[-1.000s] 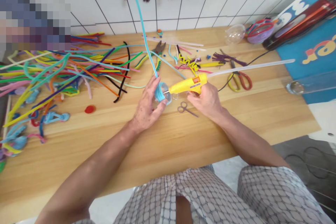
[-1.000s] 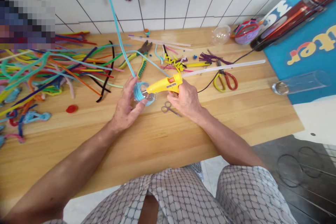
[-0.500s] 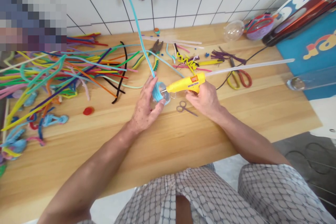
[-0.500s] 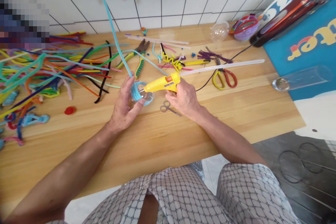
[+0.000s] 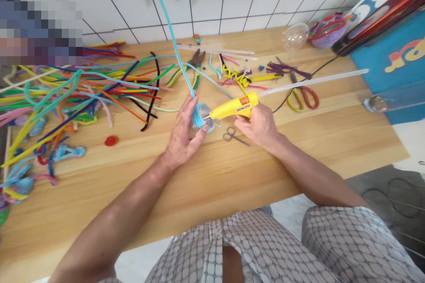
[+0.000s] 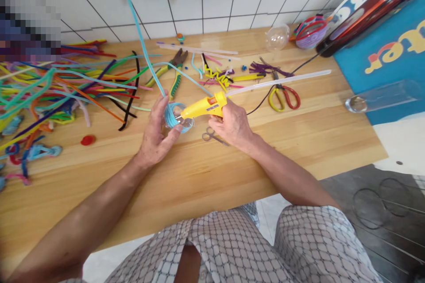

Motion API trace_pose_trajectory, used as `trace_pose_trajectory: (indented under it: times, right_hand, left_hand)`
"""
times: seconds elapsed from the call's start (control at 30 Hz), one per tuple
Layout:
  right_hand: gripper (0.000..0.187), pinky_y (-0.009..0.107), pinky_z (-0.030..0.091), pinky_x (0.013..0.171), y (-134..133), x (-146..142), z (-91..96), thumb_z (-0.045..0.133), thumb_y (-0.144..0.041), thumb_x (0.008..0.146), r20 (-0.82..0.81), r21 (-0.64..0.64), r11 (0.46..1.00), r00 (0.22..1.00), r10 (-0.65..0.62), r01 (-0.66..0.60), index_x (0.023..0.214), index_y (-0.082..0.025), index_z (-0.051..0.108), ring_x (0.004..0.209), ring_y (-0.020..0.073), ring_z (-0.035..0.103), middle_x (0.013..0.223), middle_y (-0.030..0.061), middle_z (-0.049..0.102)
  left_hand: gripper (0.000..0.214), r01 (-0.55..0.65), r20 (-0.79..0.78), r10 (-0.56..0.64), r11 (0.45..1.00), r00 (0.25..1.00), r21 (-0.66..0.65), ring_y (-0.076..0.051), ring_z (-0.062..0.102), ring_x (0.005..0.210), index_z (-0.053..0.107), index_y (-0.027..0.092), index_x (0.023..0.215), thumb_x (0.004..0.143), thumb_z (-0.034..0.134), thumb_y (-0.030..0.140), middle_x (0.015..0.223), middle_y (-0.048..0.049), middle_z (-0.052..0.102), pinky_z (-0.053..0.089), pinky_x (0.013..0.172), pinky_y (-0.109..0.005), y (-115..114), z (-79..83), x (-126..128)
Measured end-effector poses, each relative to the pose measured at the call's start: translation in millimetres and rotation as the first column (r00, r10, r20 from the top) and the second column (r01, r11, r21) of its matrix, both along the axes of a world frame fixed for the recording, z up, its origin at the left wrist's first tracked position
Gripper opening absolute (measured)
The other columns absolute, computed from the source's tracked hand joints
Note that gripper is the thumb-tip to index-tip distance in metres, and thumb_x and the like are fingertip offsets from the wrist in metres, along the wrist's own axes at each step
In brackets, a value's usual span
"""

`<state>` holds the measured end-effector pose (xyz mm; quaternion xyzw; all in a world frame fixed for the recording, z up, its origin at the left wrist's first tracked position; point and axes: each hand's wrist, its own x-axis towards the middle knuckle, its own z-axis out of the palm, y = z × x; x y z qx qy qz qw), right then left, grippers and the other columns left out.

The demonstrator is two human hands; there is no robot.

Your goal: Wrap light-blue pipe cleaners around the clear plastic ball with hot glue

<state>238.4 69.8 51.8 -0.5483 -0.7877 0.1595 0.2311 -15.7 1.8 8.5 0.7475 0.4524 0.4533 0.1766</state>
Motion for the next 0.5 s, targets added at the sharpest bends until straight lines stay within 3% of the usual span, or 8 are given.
trace_pose_trajectory:
  times: [0.5]
  right_hand:
    - [0.011, 0.035, 0.054, 0.075, 0.8, -2.6, -0.6, 0.063, -0.017, 0.077, -0.033, -0.011, 1.0, 0.999, 0.006, -0.006, 0.085, -0.024, 0.068, 0.077, 0.0239, 0.07, 0.083, 0.0053, 0.076]
  left_hand:
    - [0.079, 0.011, -0.009, -0.012, 1.0, 1.0, -0.018, -0.035, 0.03, 0.177, 0.022, 0.036, 0.181, 0.114, 0.062, 0.047, 0.19, -0.0109, 0.027, 0.034, 0.144, -0.061, 0.7, 1.5, -1.4]
